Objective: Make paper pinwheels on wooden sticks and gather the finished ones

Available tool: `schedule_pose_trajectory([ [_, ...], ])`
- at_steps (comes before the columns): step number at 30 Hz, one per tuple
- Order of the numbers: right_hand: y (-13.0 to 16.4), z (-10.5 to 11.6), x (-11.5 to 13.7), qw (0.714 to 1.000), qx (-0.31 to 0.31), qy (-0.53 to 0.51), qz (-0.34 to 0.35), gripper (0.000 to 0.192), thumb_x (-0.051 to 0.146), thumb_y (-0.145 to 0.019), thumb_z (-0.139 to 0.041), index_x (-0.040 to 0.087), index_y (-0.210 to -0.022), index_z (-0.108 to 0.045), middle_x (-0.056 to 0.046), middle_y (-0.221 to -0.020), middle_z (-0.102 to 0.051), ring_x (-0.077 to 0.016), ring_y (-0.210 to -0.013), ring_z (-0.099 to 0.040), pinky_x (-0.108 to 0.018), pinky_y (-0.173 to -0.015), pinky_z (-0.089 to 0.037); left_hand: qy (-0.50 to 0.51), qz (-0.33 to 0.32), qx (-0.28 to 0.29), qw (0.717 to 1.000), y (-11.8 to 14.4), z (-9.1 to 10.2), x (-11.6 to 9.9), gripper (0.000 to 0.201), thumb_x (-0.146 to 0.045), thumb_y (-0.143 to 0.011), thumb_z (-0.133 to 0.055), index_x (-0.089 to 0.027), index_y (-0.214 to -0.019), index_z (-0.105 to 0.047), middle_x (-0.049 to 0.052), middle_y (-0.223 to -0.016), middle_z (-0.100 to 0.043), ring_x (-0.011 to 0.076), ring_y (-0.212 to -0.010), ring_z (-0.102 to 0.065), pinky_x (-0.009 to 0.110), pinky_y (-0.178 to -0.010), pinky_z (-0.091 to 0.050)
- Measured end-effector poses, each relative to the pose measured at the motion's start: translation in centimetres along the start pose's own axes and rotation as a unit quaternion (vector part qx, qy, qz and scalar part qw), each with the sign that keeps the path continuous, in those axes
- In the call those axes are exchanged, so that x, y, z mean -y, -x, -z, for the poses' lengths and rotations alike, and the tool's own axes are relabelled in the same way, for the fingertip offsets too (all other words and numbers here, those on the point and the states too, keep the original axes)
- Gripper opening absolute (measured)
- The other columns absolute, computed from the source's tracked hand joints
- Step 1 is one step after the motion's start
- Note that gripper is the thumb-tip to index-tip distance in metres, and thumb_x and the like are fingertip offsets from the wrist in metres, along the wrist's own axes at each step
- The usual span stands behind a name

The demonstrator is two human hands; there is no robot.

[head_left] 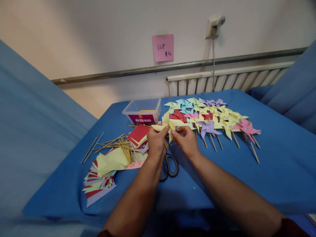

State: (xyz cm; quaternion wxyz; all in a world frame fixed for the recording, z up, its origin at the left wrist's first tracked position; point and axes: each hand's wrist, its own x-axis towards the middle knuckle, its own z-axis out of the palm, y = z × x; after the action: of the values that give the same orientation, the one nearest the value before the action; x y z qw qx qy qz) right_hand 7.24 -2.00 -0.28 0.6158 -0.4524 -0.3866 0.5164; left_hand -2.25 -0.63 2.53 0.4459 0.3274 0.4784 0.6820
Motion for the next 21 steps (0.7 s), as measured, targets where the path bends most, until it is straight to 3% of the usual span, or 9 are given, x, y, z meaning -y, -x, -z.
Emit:
schedule_pose_trajectory([
  [4,-0.1,0.2,-0.7,0.993,0.039,0.111,0.026,0.027,0.044,-0.069,-0.071,0.02,-0.066,-0.058,0.004,-0.056,-0.055,-0.012,-0.052,-0.049,-0.025,-0.051,-0.04,-0.004,-0.001,-0.01,1.0,-0.5,0.5,0.1,0.04,-0.028,-0.05,-0.083,-0.012,-0.082,-0.063,-0.001,-0.067,-0.063,0.0107,-0.056,-0.056,0.024,-0.056,-0.044],
  [11,0.2,0.4,0.1,0.985,0.045,0.14,0.092,0.023,0.04,-0.073,-0.069,0.02,-0.065,-0.061,0.003,-0.062,-0.057,-0.0124,-0.059,-0.048,-0.025,-0.056,-0.038,-0.026,-0.011,-0.03,0.999,-0.5,0.5,-0.6,0.034,-0.025,-0.051,-0.079,-0.012,-0.078,-0.063,-0.005,-0.058,-0.057,0.0072,-0.046,-0.048,0.021,-0.048,-0.038],
  [15,0.6,0.4,1.6,0.993,0.031,0.056,0.097,0.026,0.044,-0.077,-0.068,0.019,-0.068,-0.062,0.003,-0.063,-0.054,-0.0112,-0.06,-0.046,-0.024,-0.058,-0.039,0.025,0.023,-0.021,0.999,-0.2,0.3,-0.7,0.035,-0.024,-0.051,-0.079,-0.011,-0.08,-0.064,-0.001,-0.062,-0.063,0.0106,-0.051,-0.055,0.023,-0.052,-0.042],
  [19,0.9,0.2,2.4,0.995,0.015,-0.087,0.042,0.034,0.053,-0.079,-0.065,0.021,-0.073,-0.057,0.007,-0.052,-0.043,-0.0077,-0.045,-0.035,-0.022,-0.044,-0.029,0.059,0.05,-0.038,0.996,0.1,0.0,-0.6,0.031,-0.021,-0.051,-0.079,-0.012,-0.076,-0.062,0.0,-0.063,-0.065,0.011,-0.05,-0.056,0.024,-0.054,-0.043],
  [21,1.1,0.0,2.5,0.994,0.011,-0.103,0.042,0.035,0.054,-0.078,-0.066,0.021,-0.074,-0.053,0.007,-0.052,-0.047,-0.007,-0.043,-0.037,-0.021,-0.041,-0.028,0.08,0.071,-0.036,0.994,0.3,-0.1,-0.5,0.029,-0.021,-0.052,-0.078,-0.014,-0.073,-0.06,0.0,-0.062,-0.065,0.0117,-0.051,-0.057,0.025,-0.055,-0.044],
])
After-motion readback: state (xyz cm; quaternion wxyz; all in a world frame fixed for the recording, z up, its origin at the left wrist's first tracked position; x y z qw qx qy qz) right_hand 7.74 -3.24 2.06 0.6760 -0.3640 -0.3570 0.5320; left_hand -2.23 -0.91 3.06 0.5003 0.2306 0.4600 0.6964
